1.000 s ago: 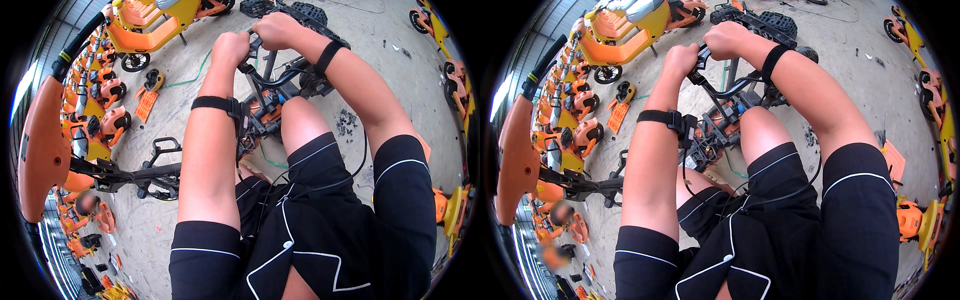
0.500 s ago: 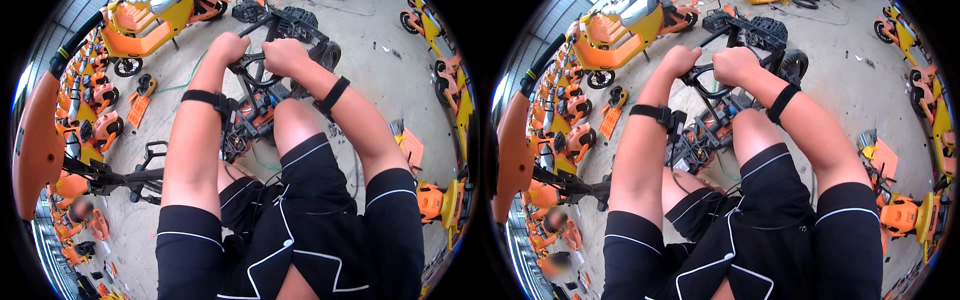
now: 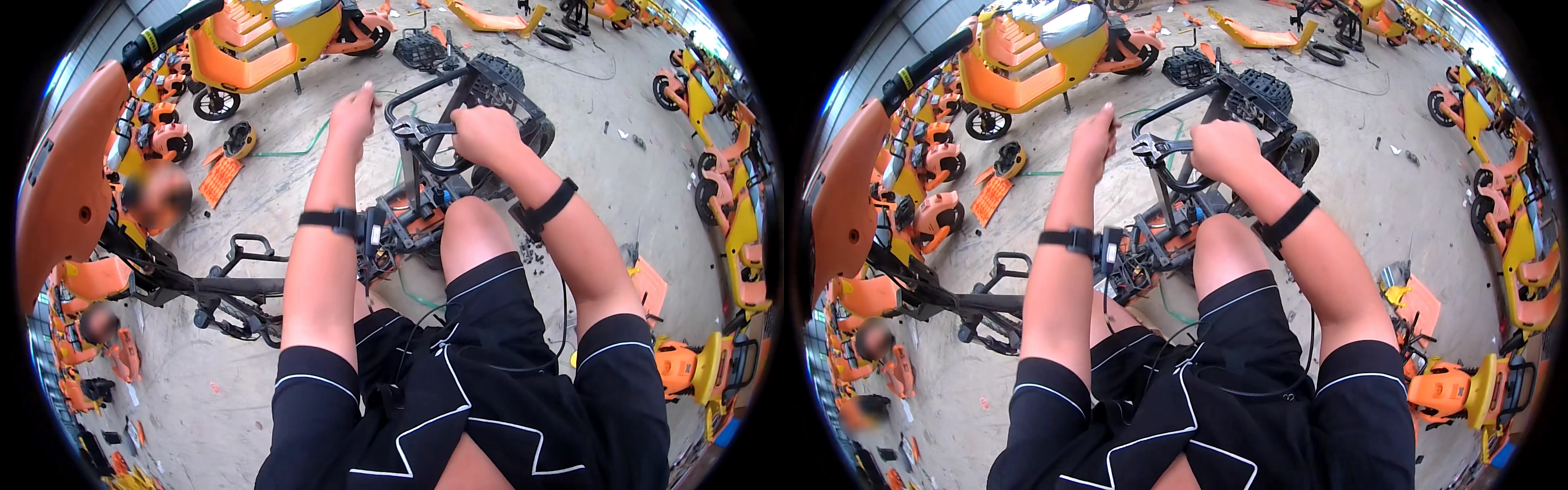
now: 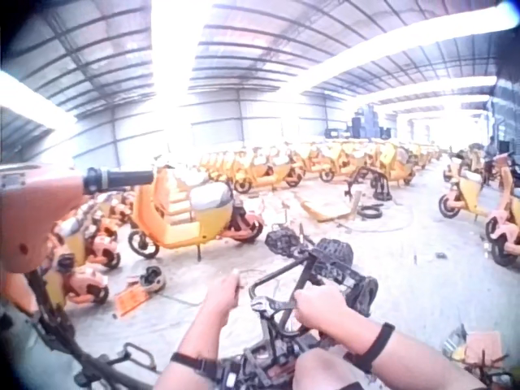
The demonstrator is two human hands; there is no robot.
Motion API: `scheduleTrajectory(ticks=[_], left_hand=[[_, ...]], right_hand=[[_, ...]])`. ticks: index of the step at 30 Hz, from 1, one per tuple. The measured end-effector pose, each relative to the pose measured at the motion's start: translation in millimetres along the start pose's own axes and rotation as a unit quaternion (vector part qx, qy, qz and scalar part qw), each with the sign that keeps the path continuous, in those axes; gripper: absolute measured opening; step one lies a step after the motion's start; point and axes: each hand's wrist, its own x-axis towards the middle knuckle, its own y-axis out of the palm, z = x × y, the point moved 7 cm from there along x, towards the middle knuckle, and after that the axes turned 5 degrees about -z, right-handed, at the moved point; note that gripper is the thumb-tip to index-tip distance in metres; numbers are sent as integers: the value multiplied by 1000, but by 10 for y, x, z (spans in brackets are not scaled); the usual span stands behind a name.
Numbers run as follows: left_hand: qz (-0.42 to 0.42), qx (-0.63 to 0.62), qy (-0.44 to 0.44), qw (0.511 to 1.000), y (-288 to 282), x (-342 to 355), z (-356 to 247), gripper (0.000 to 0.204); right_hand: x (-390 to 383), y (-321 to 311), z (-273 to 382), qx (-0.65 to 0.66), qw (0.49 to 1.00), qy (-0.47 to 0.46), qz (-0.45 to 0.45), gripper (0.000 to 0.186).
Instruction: The person uses an adjustable wrench to loosen or tighten bolts on a metal basket and frame assembly of a scooter, picking up and handling loose bolts and small components from the floor.
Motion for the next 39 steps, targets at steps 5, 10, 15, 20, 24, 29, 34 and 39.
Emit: scheduleTrajectory(ticks=[5,10,15,20,24,29,34,39], left_hand=[[-28,-26,-23,999,-37,-640,333,26],[-30,35,82,996,202,-895,279,29],[-44,39,99,993,344,-819,330,17],[-53,21,130,990,359,-801,348,15],[-33,21,98,994,373,-769,395,18],[-41,-42,92,994,390,-830,287,26],[-45,-106,63,991,388,-824,322,27],[-44,-246,7,968,154,-808,221,30]], right_hand=[[-4,2,-23,12,1000,6,-4,19],[-74,-48,49,0,999,7,-46,15],[-113,-5,85,-7,999,10,-37,15],[-93,-8,70,-10,999,-9,-39,16],[94,40,-78,5,991,-103,-90,17],[214,-26,-150,203,971,-33,-125,23],[262,-79,-244,283,947,47,-146,24],[198,133,-493,238,946,47,-217,23]])
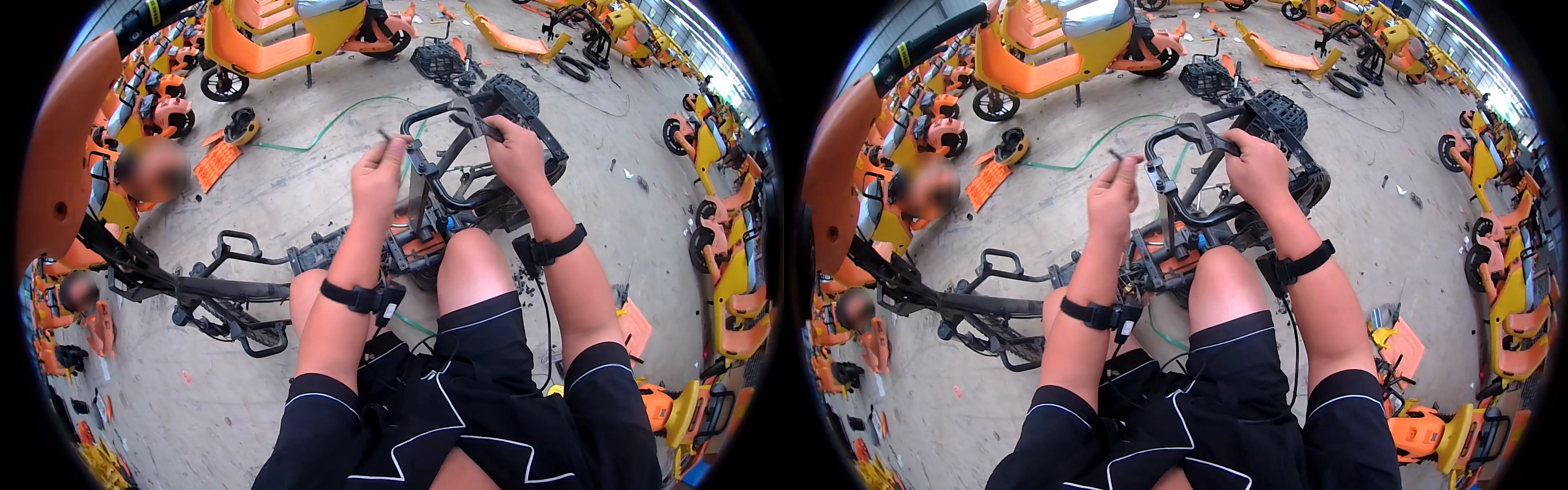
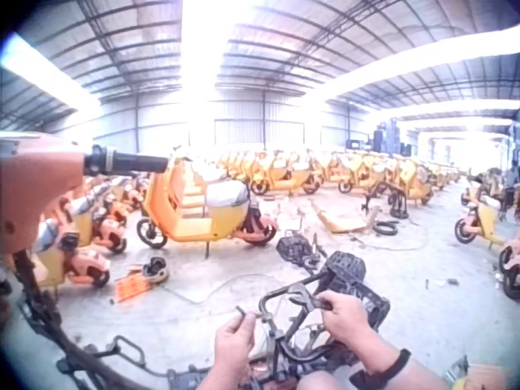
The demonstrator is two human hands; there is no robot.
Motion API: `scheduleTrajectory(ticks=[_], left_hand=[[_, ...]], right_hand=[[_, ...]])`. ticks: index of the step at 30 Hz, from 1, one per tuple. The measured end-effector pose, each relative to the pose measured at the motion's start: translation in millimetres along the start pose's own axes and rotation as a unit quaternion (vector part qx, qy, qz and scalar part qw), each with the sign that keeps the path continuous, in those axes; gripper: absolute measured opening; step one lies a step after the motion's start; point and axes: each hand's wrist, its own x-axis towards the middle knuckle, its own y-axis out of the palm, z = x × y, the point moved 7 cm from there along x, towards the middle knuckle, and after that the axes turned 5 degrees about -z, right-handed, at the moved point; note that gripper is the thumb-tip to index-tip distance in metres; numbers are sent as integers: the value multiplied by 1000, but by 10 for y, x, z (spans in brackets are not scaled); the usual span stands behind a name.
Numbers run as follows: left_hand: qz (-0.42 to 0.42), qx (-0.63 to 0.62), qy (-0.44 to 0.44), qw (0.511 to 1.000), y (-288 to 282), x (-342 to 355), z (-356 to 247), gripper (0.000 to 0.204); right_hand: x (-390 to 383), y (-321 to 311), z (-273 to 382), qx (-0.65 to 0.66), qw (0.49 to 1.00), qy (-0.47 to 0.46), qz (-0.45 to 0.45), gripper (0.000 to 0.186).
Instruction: The person uses an adjustable wrench to loosen or tighten bolts on a metal basket and frame assembly of a scooter, picking up and handling loose bolts and small components from the floor.
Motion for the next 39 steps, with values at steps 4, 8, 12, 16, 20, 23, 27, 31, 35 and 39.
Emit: scheduleTrajectory(ticks=[4,8,12,16,20,23,27,31,35,39], left_hand=[[-4,-29,-59,998,-362,-57,229,33],[-9,-45,-123,991,-600,-68,531,30],[-2,56,-73,996,-578,9,486,29],[-16,69,-78,994,-603,-1,450,27],[-6,48,-80,996,-635,33,459,23],[-17,38,-131,990,-690,55,555,22],[-33,28,-175,984,-783,4,629,26],[-35,15,-184,982,-749,-71,556,26],[-3,19,-155,988,-659,-134,490,30],[15,19,-132,991,-651,-140,480,29]], right_hand=[[-102,94,-72,-43,998,-40,17,23],[-137,137,-11,-43,997,-52,24,25],[-117,169,-93,-80,995,1,64,26],[-121,186,-76,-99,992,4,79,24],[-119,205,-59,-116,989,6,93,23],[-144,237,-138,-116,987,5,110,24],[-125,219,-174,-117,990,9,84,24],[-125,150,-153,-81,996,-4,28,26],[-146,118,-187,-56,998,5,7,25],[-149,95,-183,-32,999,-14,-19,23]])
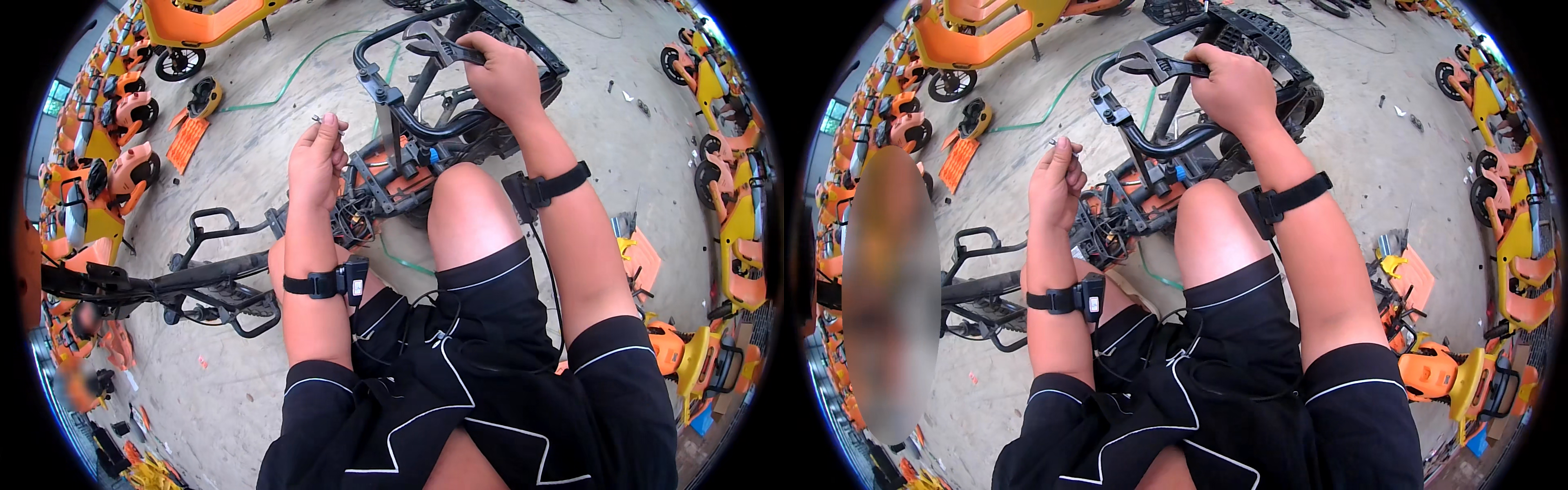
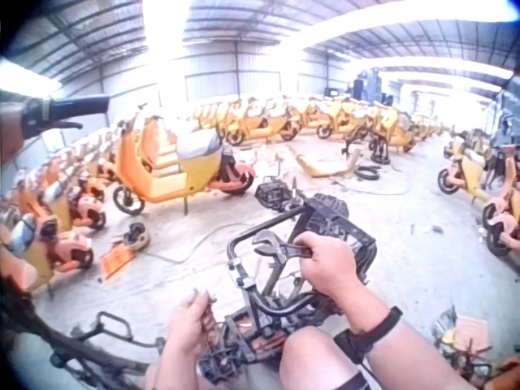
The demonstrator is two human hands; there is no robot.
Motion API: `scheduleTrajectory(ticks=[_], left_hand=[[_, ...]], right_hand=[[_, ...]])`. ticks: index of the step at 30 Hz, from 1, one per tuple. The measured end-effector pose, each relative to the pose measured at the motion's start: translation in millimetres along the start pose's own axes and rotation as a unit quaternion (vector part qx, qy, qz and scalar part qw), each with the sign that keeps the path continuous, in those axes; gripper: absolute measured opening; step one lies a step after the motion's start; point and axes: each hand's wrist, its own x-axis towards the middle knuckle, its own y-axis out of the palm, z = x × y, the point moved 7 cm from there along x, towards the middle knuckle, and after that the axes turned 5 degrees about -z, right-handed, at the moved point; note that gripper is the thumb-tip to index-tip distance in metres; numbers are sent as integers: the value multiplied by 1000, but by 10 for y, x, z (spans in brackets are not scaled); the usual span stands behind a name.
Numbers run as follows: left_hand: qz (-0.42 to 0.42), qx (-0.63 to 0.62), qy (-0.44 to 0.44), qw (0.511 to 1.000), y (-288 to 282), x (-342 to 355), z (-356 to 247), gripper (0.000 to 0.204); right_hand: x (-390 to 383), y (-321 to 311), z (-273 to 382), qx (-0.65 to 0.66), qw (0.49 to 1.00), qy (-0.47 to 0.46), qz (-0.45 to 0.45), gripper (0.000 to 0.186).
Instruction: The person uses an adjustable wrench to loosen or tighten bolts on a metal basket and frame assembly of a scooter, picking up and handling loose bolts and small components from the floor.
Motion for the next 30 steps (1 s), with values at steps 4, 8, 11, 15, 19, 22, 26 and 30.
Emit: scheduleTrajectory(ticks=[4,8,11,15,19,22,26,30], left_hand=[[-26,-58,-6,998,-14,-35,5,29],[-19,-80,-5,997,-27,-66,-58,28],[-16,-87,0,996,-121,-100,-87,28],[-27,-85,-3,996,-274,-148,-138,28],[-41,-81,-6,996,-451,-155,-149,26],[-42,-89,2,995,-497,-152,-166,24],[3,-22,39,999,-512,-131,-147,29],[-36,27,54,998,-488,-123,-91,34]], right_hand=[[-4,24,-33,24,999,1,-25,20],[50,22,-33,-28,999,-13,-37,20],[38,38,-67,-21,998,-13,-66,20],[39,-8,-135,9,995,13,-102,23],[71,38,-175,-15,996,54,-68,25],[84,34,-181,-32,997,48,-60,25],[96,31,-135,-43,996,34,-74,23],[121,34,-191,-42,995,46,-74,21]])
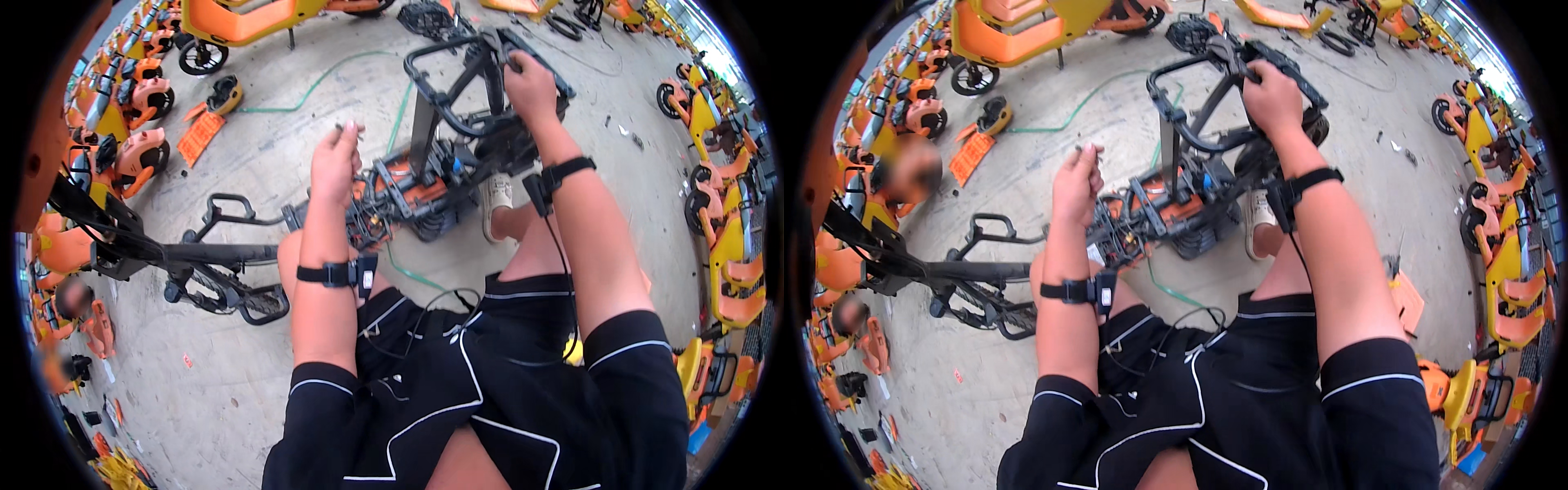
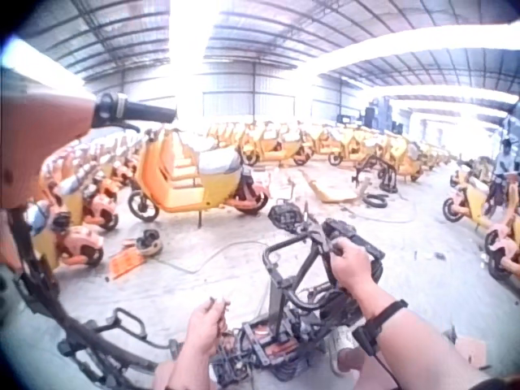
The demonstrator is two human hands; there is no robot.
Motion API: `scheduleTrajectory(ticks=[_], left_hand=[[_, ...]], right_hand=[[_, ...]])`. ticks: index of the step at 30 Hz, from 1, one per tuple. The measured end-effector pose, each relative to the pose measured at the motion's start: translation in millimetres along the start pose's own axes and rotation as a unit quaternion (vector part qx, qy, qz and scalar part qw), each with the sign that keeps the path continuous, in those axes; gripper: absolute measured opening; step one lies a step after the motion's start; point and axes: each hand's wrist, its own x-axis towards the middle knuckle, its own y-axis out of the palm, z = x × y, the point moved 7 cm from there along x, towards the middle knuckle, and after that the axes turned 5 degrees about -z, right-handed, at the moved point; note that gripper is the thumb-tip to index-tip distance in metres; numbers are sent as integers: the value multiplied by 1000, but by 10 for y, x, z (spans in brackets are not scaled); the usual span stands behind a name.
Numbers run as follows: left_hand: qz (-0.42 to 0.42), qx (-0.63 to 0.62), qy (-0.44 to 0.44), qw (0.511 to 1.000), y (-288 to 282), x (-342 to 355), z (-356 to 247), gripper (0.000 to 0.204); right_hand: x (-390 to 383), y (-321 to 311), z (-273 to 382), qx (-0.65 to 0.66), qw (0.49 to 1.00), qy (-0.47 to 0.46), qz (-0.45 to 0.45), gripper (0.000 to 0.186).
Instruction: The person uses an adjustable wrench to loosen or tighten bolts on a metal basket and frame assembly of a scooter, picking up and handling loose bolts and small components from the floor.
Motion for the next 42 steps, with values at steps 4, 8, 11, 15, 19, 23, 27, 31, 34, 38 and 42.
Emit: scheduleTrajectory(ticks=[4,8,11,15,19,23,27,31,34,38,42], left_hand=[[-25,-38,-1,999,176,-7,-73,33],[-2,-27,28,999,616,92,-275,33],[4,36,46,998,843,247,-452,35],[9,82,45,996,1054,442,-549,38],[5,145,52,988,1108,545,-541,36],[-19,252,101,962,1150,612,-565,34],[4,300,133,945,1187,601,-633,32],[41,382,180,906,1313,537,-796,31],[46,370,167,913,1313,531,-784,29],[24,365,183,913,1271,561,-775,29],[12,343,188,920,1195,584,-695,24]], right_hand=[[10,58,39,8,987,87,137,25],[83,166,-46,2,966,154,209,28],[22,141,19,-3,964,153,219,28],[1,-5,25,24,965,179,190,27],[17,-14,-5,49,969,158,182,28],[19,12,26,55,968,123,210,30],[-2,22,29,52,971,100,210,29],[15,33,22,44,973,78,214,27],[-7,47,20,45,972,59,221,26],[-18,61,23,47,971,55,226,25],[-2,48,39,54,966,62,246,25]])
